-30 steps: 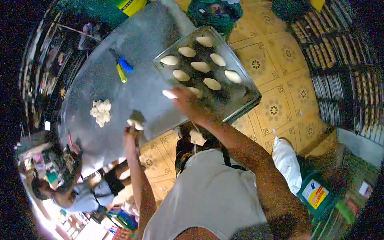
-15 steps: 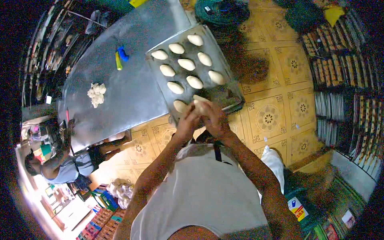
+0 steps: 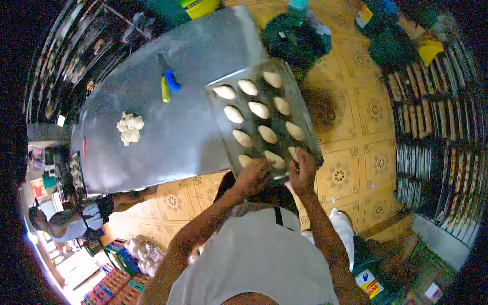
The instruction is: Shaping dough into small loaves, arranging them on trays, and scoring the tops.
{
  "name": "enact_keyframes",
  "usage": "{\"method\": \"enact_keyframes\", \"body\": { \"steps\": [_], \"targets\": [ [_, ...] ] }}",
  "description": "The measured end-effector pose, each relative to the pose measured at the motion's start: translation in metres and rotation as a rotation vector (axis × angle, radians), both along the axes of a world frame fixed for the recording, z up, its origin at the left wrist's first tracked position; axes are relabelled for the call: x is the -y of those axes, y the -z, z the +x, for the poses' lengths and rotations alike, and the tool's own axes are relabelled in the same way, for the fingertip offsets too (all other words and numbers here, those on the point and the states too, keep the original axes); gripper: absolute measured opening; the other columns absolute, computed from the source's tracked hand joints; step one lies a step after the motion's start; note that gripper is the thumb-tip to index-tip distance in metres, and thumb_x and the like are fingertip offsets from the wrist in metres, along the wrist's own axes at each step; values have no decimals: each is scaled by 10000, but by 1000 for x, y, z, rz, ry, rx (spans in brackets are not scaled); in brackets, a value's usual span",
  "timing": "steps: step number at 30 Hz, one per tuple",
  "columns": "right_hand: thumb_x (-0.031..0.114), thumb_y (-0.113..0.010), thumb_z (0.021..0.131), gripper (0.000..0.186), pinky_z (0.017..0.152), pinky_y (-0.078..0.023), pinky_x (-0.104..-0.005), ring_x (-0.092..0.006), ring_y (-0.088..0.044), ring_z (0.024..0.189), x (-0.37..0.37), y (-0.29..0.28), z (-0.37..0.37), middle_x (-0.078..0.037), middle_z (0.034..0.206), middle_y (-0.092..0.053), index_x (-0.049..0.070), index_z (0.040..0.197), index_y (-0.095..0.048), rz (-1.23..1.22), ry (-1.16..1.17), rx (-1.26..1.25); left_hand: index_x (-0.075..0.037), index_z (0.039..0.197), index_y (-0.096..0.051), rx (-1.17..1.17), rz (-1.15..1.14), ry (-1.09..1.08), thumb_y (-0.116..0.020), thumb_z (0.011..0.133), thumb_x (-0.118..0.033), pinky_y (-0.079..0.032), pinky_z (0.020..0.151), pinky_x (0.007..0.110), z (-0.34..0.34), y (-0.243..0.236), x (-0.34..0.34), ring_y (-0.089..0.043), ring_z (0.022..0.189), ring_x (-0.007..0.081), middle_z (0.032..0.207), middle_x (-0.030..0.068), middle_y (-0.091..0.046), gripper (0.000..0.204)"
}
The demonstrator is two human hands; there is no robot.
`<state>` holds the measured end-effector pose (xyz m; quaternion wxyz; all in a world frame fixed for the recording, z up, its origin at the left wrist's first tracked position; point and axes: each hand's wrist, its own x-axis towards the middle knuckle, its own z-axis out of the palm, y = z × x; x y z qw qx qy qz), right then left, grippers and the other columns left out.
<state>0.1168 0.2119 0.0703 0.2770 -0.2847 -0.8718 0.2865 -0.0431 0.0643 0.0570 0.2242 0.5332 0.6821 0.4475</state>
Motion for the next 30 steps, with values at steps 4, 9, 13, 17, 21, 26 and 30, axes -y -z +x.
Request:
{"method": "enact_keyframes", "body": {
  "steps": [4,9,13,17,21,26,30],
  "targets": [
    [120,-626,998,334,968,-521,-507,-427,-640,1102,41,1,-68,-228,1228,-672,-28,1297,-640,-222,-39,34,-40,1211,-662,263,-110,-128,-684,922,-44,-557,819,466,-56,4,46,-675,950,394,1086,171,-689,290],
    [176,-631,1011,312,904,-538,-490,-425,-653,1047,76,-12,-250,-228,1189,-670,12,1274,-665,-409,-327,218,-46,1226,-677,319,-163,-395,-668,965,-67,-567,766,426,-163,27,98,-703,901,385,1079,182,-718,262],
    [218,-649,998,288,799,-541,-493,-406,-666,917,102,21,-435,-189,981,-682,11,1197,-673,-280,-408,46,-44,1217,-696,254,-250,-647,-654,993,-96,-565,774,403,-255,36,145,-723,911,343,1058,183,-736,233],
    [262,-646,1011,366,766,-545,-545,-407,-690,868,122,53,-602,-238,833,-672,25,1286,-594,46,-404,139,-7,1239,-688,266,-308,-781,-613,1020,-131,-554,863,406,-314,35,165,-717,991,311,1117,193,-739,262],
    [267,-620,1019,390,716,-549,-551,-397,-703,852,120,108,-661,-278,798,-666,30,1323,-557,-295,-289,391,1,1196,-700,277,-222,-801,-613,1010,-105,-555,853,412,-343,45,176,-723,985,326,1085,209,-743,231],
    [260,-637,979,478,825,-556,-536,-434,-695,974,131,101,-570,-274,1172,-690,23,1377,-523,-349,-310,440,-2,1334,-647,345,-278,-697,-551,1023,-102,-535,977,413,-341,67,176,-698,1095,295,1225,190,-730,341],
    [95,-637,917,651,935,-559,-436,-257,-651,1109,93,40,-436,-174,1194,-659,66,1524,-405,-573,-329,128,7,1348,-633,299,-340,-586,-570,1012,-94,-527,1001,413,-340,57,137,-689,1126,299,1260,202,-715,357]
  ]
}}
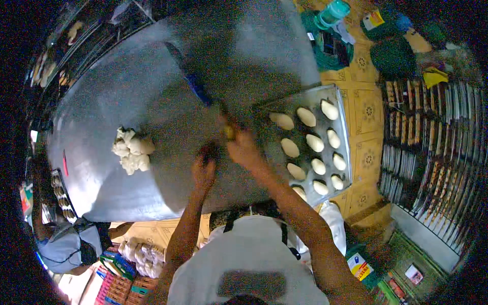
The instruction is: Shaping dough into small loaves, arranging them on trays, and scoring the tops.
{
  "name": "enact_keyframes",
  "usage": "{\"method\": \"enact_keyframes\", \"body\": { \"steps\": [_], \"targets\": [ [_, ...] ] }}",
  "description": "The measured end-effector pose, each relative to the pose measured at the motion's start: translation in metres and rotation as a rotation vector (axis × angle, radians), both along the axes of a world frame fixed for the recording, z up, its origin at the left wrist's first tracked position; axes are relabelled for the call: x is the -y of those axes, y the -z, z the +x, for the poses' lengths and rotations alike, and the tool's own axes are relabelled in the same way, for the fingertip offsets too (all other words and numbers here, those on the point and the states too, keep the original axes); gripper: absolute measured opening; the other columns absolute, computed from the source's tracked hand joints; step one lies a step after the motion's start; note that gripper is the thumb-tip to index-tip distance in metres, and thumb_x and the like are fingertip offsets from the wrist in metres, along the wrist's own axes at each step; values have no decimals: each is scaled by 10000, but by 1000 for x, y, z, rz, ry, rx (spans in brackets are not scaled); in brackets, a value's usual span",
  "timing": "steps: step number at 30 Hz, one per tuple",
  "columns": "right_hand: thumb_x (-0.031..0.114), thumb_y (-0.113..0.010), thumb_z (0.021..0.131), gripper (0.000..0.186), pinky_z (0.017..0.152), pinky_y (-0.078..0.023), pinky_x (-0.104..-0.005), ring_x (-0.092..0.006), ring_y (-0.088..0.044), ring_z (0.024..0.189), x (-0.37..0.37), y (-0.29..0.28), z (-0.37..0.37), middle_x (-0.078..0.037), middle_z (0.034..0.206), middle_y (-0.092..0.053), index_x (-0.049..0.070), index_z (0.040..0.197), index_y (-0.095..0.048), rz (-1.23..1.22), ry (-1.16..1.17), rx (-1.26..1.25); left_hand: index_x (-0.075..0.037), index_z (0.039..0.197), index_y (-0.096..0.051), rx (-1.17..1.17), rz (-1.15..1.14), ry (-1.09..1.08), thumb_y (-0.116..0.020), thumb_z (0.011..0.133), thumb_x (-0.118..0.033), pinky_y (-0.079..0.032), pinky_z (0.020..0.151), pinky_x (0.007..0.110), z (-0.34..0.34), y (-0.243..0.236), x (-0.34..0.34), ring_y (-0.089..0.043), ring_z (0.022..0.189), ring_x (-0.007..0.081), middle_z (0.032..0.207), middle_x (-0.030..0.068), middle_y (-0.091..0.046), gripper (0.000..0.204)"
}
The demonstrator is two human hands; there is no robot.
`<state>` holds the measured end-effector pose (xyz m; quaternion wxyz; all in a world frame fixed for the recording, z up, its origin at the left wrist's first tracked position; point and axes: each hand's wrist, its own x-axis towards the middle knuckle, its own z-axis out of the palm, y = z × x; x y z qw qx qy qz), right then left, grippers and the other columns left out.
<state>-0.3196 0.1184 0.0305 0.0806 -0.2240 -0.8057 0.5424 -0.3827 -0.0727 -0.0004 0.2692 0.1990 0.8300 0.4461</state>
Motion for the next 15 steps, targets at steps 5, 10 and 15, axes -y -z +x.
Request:
{"method": "enact_keyframes", "body": {
  "steps": [5,10,15],
  "targets": [
    [84,-587,940,541,899,-527,-304,-174,-625,1057,-47,-38,152,-89,1336,-584,71,1472,-486,-661,494,229,-79,1319,-654,-30,105,213,-658,941,-117,-510,993,489,15,-10,-84,-640,1099,433,1198,189,-687,380],
    [255,-527,1086,475,809,-570,-470,-313,-690,995,-84,-41,175,-166,1156,-686,72,1511,-419,-100,396,182,-106,1381,-596,-384,176,315,-710,930,-211,-457,1048,534,23,-20,-178,-559,1221,425,1314,190,-607,477],
    [164,-542,1057,483,777,-547,-432,-367,-702,848,-94,-41,167,-218,1016,-703,45,1516,-456,341,232,265,-112,1341,-610,-575,104,382,-728,906,-247,-442,1054,551,36,-12,-186,-572,1208,409,1284,189,-621,471]
  ]
}}
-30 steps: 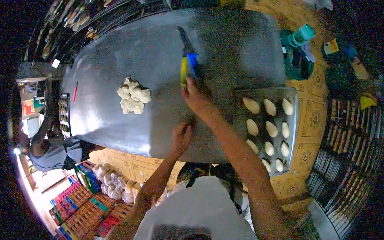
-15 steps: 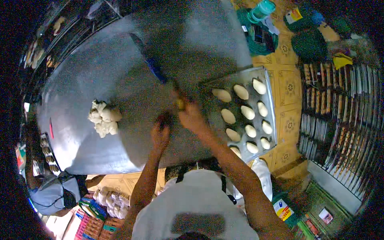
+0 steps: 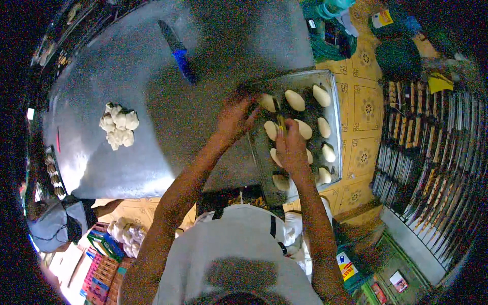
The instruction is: Shaping dough into small loaves, arranging them on trays, and scoring the tops.
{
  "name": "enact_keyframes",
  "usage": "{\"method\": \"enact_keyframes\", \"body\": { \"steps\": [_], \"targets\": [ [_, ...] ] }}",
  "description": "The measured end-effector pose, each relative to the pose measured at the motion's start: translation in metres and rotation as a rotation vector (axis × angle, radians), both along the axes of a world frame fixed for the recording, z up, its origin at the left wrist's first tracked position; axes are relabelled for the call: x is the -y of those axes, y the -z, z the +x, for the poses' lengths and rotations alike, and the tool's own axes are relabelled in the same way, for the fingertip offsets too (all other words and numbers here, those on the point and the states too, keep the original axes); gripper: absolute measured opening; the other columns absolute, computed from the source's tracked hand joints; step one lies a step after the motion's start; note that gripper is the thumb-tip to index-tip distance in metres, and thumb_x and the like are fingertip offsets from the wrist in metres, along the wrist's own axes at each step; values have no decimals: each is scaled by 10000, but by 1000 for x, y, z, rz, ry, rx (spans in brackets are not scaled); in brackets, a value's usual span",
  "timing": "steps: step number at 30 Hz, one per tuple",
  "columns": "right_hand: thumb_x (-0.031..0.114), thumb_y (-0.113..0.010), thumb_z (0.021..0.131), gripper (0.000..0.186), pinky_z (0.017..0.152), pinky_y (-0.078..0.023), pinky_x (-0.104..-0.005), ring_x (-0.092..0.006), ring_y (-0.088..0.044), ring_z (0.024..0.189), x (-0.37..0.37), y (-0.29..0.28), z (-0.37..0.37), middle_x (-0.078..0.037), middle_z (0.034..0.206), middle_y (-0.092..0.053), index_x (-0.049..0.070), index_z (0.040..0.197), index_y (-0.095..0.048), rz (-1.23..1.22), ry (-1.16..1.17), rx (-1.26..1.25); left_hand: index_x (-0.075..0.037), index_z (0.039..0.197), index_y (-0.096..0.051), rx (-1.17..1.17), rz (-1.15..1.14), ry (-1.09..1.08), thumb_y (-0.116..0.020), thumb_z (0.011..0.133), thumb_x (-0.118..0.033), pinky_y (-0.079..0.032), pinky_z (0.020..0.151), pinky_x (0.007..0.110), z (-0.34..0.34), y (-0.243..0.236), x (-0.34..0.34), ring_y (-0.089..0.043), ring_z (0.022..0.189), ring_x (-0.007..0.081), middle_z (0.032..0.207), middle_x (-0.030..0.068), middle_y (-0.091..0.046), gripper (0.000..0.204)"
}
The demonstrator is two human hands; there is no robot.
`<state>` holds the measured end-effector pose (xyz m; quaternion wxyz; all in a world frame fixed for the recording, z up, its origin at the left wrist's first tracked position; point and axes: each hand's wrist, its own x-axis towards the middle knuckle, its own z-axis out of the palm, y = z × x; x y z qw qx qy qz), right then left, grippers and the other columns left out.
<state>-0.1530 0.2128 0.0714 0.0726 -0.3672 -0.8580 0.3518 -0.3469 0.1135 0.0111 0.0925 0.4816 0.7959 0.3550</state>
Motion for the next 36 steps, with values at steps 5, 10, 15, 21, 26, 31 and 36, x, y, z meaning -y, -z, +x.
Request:
{"method": "enact_keyframes", "body": {
  "steps": [5,10,15,21,26,31,36],
  "targets": [
    [126,-515,1054,481,781,-523,-499,-472,-681,939,-18,-24,-52,-303,1023,-670,52,1528,-474,-29,-140,123,-123,1293,-629,30,-67,-64,-733,887,-246,-459,1007,549,10,-6,-9,-598,1167,387,1233,146,-652,437],
    [100,-541,1025,512,776,-515,-526,-480,-671,924,-17,-33,-17,-306,999,-670,91,1535,-489,18,-335,184,-133,1226,-659,-141,6,-129,-730,876,-242,-478,923,515,8,10,-11,-628,1107,354,1162,104,-671,373],
    [56,-585,987,561,787,-521,-524,-477,-677,925,-25,-55,-30,-297,1017,-679,126,1537,-500,54,-254,134,-145,1196,-680,-57,22,-132,-727,874,-249,-473,889,483,21,-9,-12,-636,1059,332,1107,89,-670,341],
    [73,-584,1009,524,806,-525,-520,-475,-676,969,-20,-44,-20,-300,1060,-678,126,1526,-519,-64,-229,214,-155,1148,-691,-163,9,-155,-734,865,-258,-467,845,468,25,-10,-14,-631,994,304,1059,68,-662,304],
    [105,-549,1040,474,808,-531,-517,-468,-676,984,-45,-20,-24,-299,1082,-676,125,1514,-538,28,-239,148,-155,1135,-684,-147,118,-83,-752,842,-257,-458,837,461,32,-25,-23,-617,1005,291,1078,50,-658,318],
    [108,-545,1037,467,804,-538,-515,-470,-670,984,-32,-39,0,-299,1087,-674,125,1503,-551,-68,-225,242,-156,1160,-680,-218,-84,-148,-762,829,-251,-446,862,463,35,-22,-31,-600,1053,293,1122,37,-655,354],
    [124,-563,1033,472,779,-534,-523,-482,-663,951,-65,-33,22,-296,1045,-678,128,1505,-546,71,-153,67,-158,1187,-678,-163,-28,-84,-771,820,-263,-439,877,483,52,-27,-57,-587,1092,297,1179,27,-663,392]
  ]
}}
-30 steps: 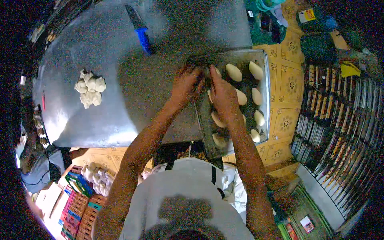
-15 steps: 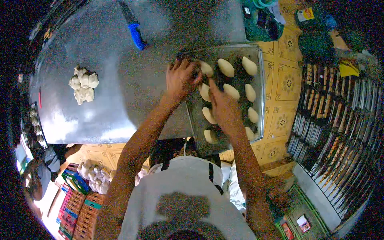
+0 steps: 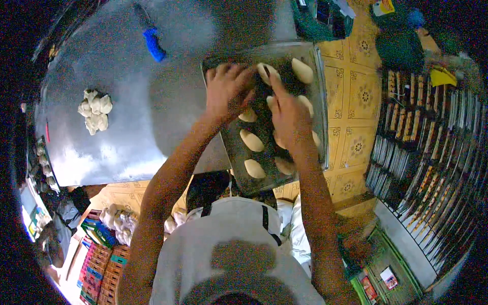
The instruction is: Shaping dough into small loaves, arranging them on trays, and scoring the tops.
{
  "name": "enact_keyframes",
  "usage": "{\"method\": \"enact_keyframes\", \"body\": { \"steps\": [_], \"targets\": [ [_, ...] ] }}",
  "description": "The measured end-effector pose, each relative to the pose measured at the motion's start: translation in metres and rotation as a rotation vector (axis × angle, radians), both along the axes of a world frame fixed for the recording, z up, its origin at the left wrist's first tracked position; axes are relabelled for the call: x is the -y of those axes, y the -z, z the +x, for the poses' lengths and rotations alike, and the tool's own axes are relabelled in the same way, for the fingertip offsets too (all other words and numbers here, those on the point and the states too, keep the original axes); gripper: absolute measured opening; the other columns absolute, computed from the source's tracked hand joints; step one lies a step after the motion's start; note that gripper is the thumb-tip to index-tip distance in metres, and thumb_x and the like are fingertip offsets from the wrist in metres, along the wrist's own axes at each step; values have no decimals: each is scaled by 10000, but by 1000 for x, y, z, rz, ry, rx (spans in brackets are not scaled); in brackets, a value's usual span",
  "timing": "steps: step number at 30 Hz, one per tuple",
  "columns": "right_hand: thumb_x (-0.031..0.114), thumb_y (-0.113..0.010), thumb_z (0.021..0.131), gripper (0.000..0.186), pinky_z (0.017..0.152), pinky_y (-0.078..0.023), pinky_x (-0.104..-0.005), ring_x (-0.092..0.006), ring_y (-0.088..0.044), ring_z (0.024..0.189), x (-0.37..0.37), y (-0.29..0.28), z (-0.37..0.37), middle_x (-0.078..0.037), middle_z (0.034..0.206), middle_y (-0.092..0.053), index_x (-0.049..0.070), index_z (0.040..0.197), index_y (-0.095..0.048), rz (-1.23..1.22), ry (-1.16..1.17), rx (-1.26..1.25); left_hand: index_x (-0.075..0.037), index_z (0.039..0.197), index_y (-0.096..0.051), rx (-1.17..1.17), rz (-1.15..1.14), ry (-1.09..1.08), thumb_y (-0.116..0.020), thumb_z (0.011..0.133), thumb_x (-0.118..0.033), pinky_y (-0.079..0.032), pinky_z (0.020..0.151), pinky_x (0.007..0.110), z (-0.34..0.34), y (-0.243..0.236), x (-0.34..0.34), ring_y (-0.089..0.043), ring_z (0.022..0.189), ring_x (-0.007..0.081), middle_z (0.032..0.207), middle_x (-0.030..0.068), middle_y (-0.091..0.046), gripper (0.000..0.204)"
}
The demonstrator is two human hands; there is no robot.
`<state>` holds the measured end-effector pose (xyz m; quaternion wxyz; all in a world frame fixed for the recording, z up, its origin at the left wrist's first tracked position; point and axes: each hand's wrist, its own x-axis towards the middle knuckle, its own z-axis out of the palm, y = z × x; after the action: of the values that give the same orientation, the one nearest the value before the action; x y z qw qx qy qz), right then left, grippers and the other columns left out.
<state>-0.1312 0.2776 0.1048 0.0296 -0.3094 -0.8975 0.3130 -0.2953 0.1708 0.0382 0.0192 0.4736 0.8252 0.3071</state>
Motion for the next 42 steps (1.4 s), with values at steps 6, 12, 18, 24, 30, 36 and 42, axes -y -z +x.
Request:
{"method": "enact_keyframes", "body": {
  "steps": [6,12,18,24,30,36,42],
  "targets": [
    [137,-578,1031,473,752,-531,-510,-472,-682,907,-9,8,26,-304,980,-672,122,1503,-547,-27,-49,75,-162,1184,-687,-86,-138,23,-776,812,-288,-433,904,504,2,18,-23,-588,1095,293,1189,26,-675,403],
    [111,-583,1024,482,747,-528,-512,-456,-695,901,-25,-12,-7,-306,955,-671,117,1505,-546,-60,33,167,-165,1155,-701,-60,-19,18,-762,828,-317,-424,937,513,20,10,-32,-585,1100,294,1140,32,-665,366],
    [113,-572,1035,471,765,-529,-517,-446,-690,960,-20,-5,27,-299,1050,-676,118,1505,-547,-13,2,-50,-166,1144,-702,-74,-57,39,-735,844,-314,-415,961,500,25,3,-30,-578,1097,302,1131,44,-654,336],
    [123,-567,1039,463,796,-543,-500,-455,-678,1017,-50,8,0,-301,1125,-669,134,1501,-554,-100,-2,184,-159,1132,-700,-67,-24,27,-744,836,-304,-413,960,494,37,2,-48,-576,1094,304,1138,52,-653,332],
    [115,-566,1031,472,817,-547,-524,-494,-657,1032,-87,6,36,-309,1120,-677,174,1499,-564,-8,21,120,-151,1110,-705,-64,78,48,-775,823,-301,-416,909,480,48,-1,-79,-579,1099,306,1157,55,-660,332],
    [126,-559,1033,479,833,-541,-538,-510,-649,1028,-108,23,36,-313,1127,-674,183,1509,-556,23,4,150,-154,1114,-713,-111,-55,31,-798,814,-313,-416,896,474,48,27,-125,-585,1104,302,1172,53,-671,350],
    [95,-545,1032,521,834,-547,-507,-517,-653,994,-120,20,35,-327,1097,-670,196,1542,-517,-48,15,99,-149,1105,-718,-153,62,103,-791,828,-342,-419,909,472,61,22,-120,-587,1089,297,1143,50,-672,346]
  ]
}}
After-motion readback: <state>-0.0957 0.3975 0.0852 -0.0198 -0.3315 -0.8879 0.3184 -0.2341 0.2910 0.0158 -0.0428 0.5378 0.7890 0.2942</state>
